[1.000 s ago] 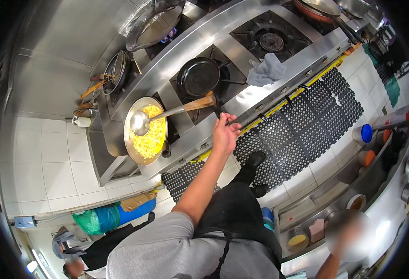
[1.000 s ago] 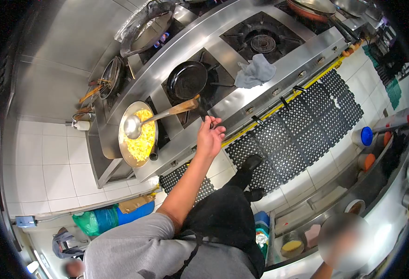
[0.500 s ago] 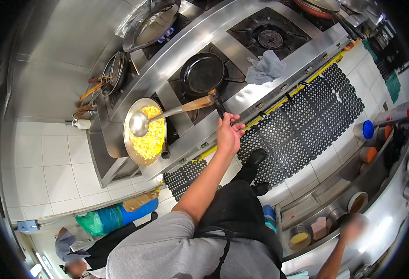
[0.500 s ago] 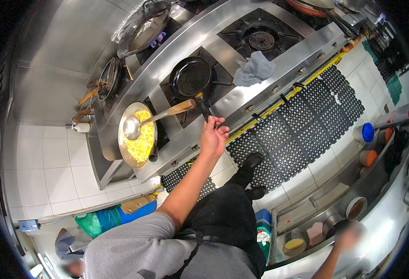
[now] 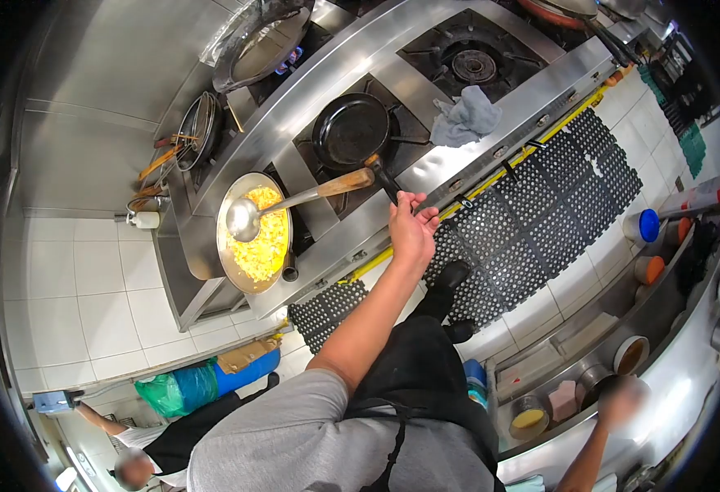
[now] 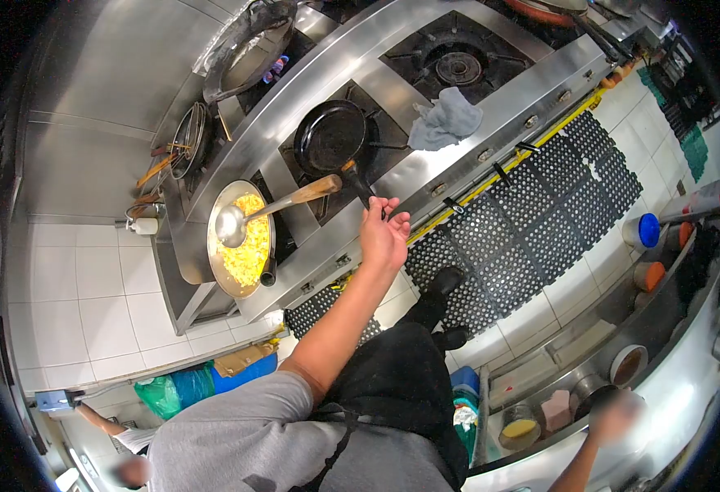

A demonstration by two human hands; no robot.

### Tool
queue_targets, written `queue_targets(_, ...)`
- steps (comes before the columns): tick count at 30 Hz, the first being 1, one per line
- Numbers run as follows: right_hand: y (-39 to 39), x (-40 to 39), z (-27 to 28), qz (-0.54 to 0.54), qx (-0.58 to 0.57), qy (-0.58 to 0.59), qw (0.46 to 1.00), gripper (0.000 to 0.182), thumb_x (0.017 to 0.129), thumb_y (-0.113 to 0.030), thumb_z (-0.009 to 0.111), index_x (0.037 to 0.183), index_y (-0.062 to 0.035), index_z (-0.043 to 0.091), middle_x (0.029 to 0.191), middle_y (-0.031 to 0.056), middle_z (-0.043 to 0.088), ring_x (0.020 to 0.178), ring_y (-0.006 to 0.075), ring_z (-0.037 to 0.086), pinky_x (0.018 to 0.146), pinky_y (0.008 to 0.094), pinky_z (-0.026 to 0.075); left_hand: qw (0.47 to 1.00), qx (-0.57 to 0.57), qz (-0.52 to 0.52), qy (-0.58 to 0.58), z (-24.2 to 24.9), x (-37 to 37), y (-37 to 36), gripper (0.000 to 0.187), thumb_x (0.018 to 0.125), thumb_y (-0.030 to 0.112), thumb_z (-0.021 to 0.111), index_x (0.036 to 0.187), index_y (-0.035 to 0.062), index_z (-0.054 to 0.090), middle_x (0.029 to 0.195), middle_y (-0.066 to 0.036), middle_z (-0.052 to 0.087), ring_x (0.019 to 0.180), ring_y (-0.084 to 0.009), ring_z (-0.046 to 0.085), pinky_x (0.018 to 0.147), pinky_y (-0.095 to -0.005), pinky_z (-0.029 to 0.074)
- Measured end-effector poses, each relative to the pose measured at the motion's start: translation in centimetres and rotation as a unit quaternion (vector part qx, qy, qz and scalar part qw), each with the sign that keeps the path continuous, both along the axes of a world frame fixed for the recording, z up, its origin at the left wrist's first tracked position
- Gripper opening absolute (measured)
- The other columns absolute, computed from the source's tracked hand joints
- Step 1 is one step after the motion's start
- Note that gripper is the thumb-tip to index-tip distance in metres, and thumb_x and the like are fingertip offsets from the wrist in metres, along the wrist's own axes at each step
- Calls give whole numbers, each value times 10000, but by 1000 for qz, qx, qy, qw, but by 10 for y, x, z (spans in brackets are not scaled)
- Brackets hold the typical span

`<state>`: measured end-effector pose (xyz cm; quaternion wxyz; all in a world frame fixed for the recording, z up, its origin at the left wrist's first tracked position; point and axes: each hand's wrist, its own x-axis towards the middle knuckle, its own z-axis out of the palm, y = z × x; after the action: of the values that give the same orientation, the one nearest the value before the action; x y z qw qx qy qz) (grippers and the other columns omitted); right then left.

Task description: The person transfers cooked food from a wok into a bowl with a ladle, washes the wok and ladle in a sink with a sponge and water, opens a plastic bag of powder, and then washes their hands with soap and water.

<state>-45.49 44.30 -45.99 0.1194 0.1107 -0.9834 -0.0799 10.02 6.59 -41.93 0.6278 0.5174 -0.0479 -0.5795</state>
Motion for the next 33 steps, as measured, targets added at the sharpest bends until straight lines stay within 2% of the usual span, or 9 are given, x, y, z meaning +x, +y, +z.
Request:
queue_targets(11,3,-3,-2,0,-13,-10,1000,771,853,-796,395,1458,-320,427,1471,50,469,1335,326,445,1028,610,353,1000,24,-20,-1,21,-10,0,357,1008,452,505,1120,122,426,1123,-61,530,727,-186,597,583,-306,501)
queue_targets(15,0,0,1,-1,-14,-14,1000,768,856,-793,392,1464,-325,417,1477,49,464,1340,329,439,1029,605,355,981,37,-171,-81,12,-11,51,443,973,456,575,1202,107,422,1126,-73,549,741,-194,611,595,-320,519)
queue_targets(17,-3,3,4,-6,-11,-14,1000,758,858,-786,399,1460,-325,423,1476,41,467,1336,319,446,1022,602,363,939,65,-306,-143,-20,-3,78,472,964,446,595,1220,94,410,1103,-76,553,737,-194,617,603,-339,530)
queue_targets(24,-20,19,19,-19,-6,-17,1000,721,869,-747,440,1443,-311,451,1465,35,484,1318,310,469,1028,556,384,926,297,-136,-188,-153,58,37,567,818,416,789,1182,120,471,1093,-86,580,742,-192,617,585,-329,534)
queue_targets(26,-14,16,16,-12,-29,-22,999,740,857,-746,463,1440,-290,464,1465,40,486,1324,317,464,1038,556,378,941,245,-168,-165,-156,62,19,547,809,399,799,1153,94,502,1006,-71,582,732,-198,610,586,-326,539)
queue_targets(28,-28,34,35,17,-52,-18,998,709,868,-665,544,1390,-185,529,1378,86,563,1266,319,521,1025,487,408,956,257,-123,-73,-189,68,1,462,806,355,807,1056,70,543,849,-57,568,657,-190,587,538,-298,530)
queue_targets(30,-24,28,31,38,-109,-31,993,670,872,-600,591,1364,-148,550,1325,124,592,1171,316,581,1005,454,427,952,277,-125,-17,-218,78,-13,293,834,303,779,958,117,590,723,-22,494,598,-151,512,465,-209,456)
queue_targets(32,-25,30,30,68,-143,-4,987,665,859,-535,642,1336,-78,571,1298,149,608,1107,320,613,1001,440,435,944,290,-153,42,-286,121,-26,302,830,271,753,781,85,521,599,-37,468,568,-165,550,476,-267,497)
queue_targets(33,-33,38,40,56,-137,-22,989,638,873,-477,651,1323,-33,565,1317,165,590,1193,338,564,1028,422,423,942,279,-179,48,-307,126,-25,220,829,182,700,762,94,509,586,-34,466,549,-157,527,447,-250,440)
